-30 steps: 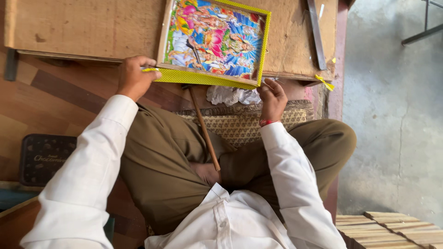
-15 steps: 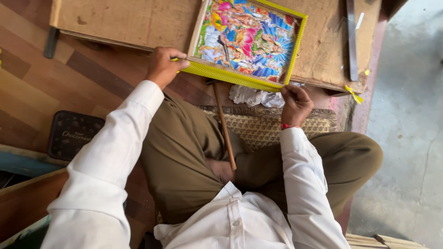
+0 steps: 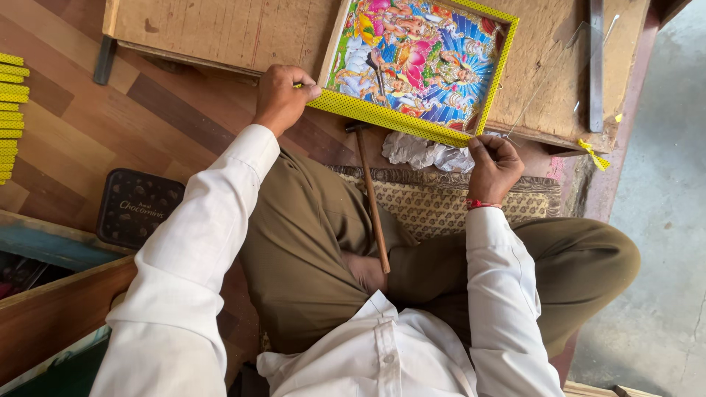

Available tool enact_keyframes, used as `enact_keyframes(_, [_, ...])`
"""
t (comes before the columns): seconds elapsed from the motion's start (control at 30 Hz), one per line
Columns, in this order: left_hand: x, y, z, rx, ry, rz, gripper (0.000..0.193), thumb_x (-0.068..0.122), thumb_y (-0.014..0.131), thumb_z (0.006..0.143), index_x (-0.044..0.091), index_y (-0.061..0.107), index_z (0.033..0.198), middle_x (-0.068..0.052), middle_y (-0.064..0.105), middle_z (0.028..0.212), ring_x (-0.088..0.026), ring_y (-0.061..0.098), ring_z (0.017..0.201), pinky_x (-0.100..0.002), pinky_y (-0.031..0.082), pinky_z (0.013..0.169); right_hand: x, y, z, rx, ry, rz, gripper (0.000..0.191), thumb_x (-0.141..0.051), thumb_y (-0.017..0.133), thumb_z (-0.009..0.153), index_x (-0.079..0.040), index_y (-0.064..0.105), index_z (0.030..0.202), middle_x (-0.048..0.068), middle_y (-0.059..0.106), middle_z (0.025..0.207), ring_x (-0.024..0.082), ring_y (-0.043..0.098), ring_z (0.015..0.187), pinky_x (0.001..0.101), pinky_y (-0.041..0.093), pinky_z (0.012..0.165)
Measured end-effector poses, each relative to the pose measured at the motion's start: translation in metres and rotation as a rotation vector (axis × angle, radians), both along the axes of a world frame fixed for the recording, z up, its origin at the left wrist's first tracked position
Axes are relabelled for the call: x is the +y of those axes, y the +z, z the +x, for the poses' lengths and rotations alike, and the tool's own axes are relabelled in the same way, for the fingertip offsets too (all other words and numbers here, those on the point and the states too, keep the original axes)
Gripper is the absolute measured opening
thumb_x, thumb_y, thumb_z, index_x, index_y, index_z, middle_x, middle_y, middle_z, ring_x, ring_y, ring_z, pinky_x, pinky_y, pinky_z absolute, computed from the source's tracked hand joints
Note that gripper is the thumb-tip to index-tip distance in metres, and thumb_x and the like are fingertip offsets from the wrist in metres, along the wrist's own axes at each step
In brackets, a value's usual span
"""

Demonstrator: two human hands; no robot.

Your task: The person sits on the floor and applies a yellow decorative border to a framed picture of Hindu deities. They measure, cut, and press the border along each edge, then use a hammer and nail to secure the frame.

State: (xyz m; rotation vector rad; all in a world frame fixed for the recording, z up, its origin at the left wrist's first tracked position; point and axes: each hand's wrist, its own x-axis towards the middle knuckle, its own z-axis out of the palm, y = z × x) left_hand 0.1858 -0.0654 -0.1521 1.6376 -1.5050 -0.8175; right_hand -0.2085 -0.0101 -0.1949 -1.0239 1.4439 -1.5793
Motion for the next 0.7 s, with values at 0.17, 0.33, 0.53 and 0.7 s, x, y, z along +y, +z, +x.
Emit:
enact_keyframes(0.17, [-0.004, -0.003, 0.000, -0.033, 0.016, 0.006, 0.012, 0.012, 0.083, 0.082, 0.001, 0.076, 0.080, -0.012, 0.075, 0.075, -0.019, 0.070, 0.067, -0.035, 0.054, 0.066, -0.001, 0.002, 0.001, 0.015, -0.010, 0.022, 0.008, 0.008, 0.078, 0.090, 0.005, 0.073, 0.095, 0.007, 0.075, 0.089, 0.010, 0.070, 0.081, 0.0239, 0.060, 0.077])
enact_keyframes(0.33, [-0.007, -0.006, 0.001, -0.054, 0.011, -0.022, 0.015, 0.012, 0.084, 0.081, 0.000, 0.076, 0.079, -0.014, 0.073, 0.073, -0.021, 0.069, 0.067, -0.036, 0.053, 0.066, -0.004, 0.000, 0.001, 0.010, -0.023, 0.028, 0.008, 0.009, 0.078, 0.088, 0.005, 0.072, 0.093, 0.007, 0.074, 0.088, 0.010, 0.069, 0.080, 0.0241, 0.060, 0.076])
enact_keyframes(0.53, [-0.010, -0.008, 0.002, -0.046, 0.032, 0.029, 0.014, 0.013, 0.086, 0.078, 0.002, 0.077, 0.079, -0.013, 0.074, 0.073, -0.021, 0.069, 0.066, -0.035, 0.053, 0.065, -0.006, 0.001, 0.003, -0.080, -0.050, 0.035, 0.010, 0.009, 0.078, 0.086, 0.004, 0.071, 0.093, 0.008, 0.074, 0.086, 0.011, 0.068, 0.075, 0.0241, 0.058, 0.071])
enact_keyframes(0.7, [-0.010, -0.007, 0.002, 0.008, 0.018, 0.052, 0.013, 0.010, 0.086, 0.074, 0.001, 0.078, 0.079, -0.011, 0.073, 0.070, -0.016, 0.067, 0.064, -0.032, 0.053, 0.062, -0.015, -0.005, 0.005, -0.258, -0.189, 0.118, 0.014, 0.011, 0.075, 0.078, 0.004, 0.073, 0.089, 0.008, 0.073, 0.079, 0.013, 0.067, 0.066, 0.0238, 0.054, 0.061])
